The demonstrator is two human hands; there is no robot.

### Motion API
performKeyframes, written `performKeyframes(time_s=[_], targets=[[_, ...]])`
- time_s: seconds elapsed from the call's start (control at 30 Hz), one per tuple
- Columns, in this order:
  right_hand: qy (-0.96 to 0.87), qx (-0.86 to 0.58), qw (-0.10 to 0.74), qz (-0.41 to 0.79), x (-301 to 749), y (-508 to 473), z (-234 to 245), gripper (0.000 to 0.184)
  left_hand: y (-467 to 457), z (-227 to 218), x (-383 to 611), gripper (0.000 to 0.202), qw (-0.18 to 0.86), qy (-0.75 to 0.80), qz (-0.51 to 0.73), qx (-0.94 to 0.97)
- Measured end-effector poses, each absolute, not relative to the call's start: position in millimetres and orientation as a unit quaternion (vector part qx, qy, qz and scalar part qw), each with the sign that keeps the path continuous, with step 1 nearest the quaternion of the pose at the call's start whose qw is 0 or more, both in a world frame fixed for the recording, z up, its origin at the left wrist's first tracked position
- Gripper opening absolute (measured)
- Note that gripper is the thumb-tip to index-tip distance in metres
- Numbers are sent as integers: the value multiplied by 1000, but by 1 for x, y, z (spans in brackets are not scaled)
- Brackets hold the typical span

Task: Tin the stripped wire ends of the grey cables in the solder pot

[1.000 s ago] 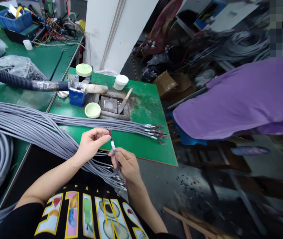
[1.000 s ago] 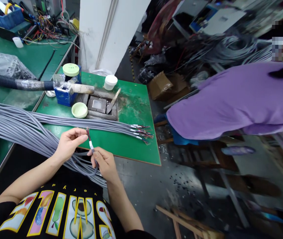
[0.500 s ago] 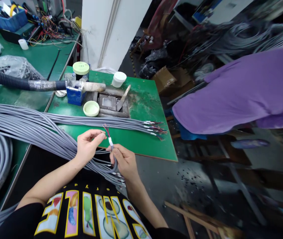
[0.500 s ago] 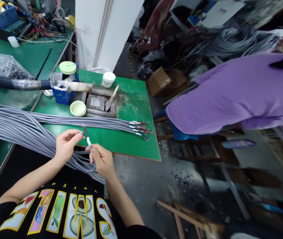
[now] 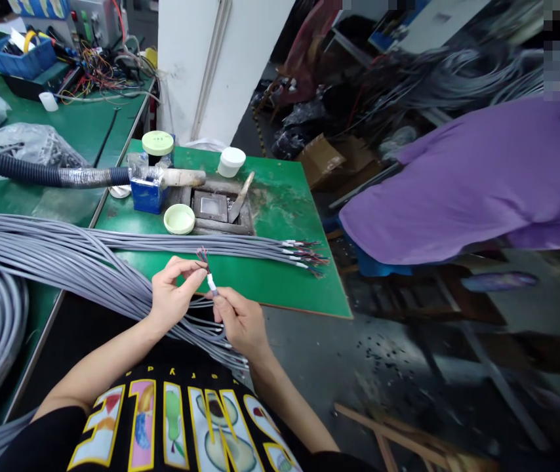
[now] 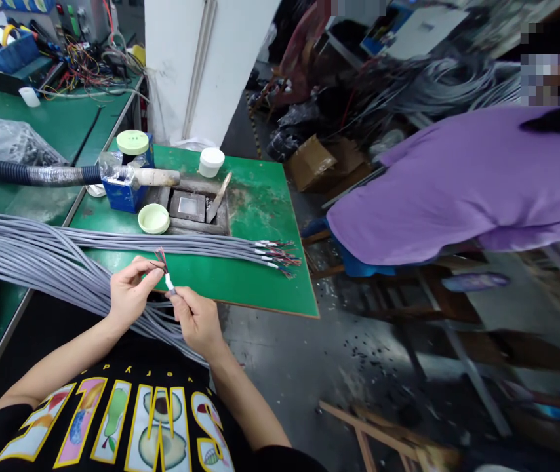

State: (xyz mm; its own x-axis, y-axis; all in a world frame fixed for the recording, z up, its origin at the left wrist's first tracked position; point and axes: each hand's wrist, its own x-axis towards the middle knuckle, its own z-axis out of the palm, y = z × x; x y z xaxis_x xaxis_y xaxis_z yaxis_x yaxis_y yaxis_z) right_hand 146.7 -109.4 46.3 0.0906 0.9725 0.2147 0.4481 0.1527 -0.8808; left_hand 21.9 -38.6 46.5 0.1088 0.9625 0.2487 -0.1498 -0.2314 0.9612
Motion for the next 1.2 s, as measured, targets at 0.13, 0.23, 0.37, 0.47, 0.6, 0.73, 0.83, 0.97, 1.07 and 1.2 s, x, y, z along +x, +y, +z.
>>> performKeyframes(time_s=[0.13, 0.23, 0.37, 0.47, 0.6, 0.73, 0.83, 0.97, 1.07, 1.2], targets=[[-622, -577, 452, 275, 146, -109, 47, 28, -39, 49, 22, 15, 563, 374, 544, 496], [-625, -577, 451, 271, 146, -109, 47, 29, -38, 52, 21, 16, 595, 379, 530, 470], [-631, -571, 451, 270, 147, -109, 46, 29, -36, 54, 19, 15, 606, 380, 518, 469], [-641, -568, 445, 262, 147, -108, 47, 28, -33, 56, 18, 13, 591, 386, 509, 493], [-654, -563, 439, 251, 146, -107, 51, 28, -27, 59, 19, 13, 559, 388, 501, 534], [-640, -553, 457, 276, 146, -107, 52, 26, -25, 60, 20, 17, 509, 387, 509, 577], [-564, -539, 490, 389, 146, -105, 47, 25, -25, 57, 17, 13, 386, 350, 543, 659], [-372, -441, 553, 601, 143, -97, 40, 34, -27, 52, 13, 4, 195, 228, 581, 757], [-301, -363, 567, 676, 142, -88, 38, 42, -28, 48, 13, 9, 143, 175, 570, 789], [-307, -338, 578, 676, 145, -82, 41, 42, -29, 41, 16, 7, 151, 137, 546, 812]])
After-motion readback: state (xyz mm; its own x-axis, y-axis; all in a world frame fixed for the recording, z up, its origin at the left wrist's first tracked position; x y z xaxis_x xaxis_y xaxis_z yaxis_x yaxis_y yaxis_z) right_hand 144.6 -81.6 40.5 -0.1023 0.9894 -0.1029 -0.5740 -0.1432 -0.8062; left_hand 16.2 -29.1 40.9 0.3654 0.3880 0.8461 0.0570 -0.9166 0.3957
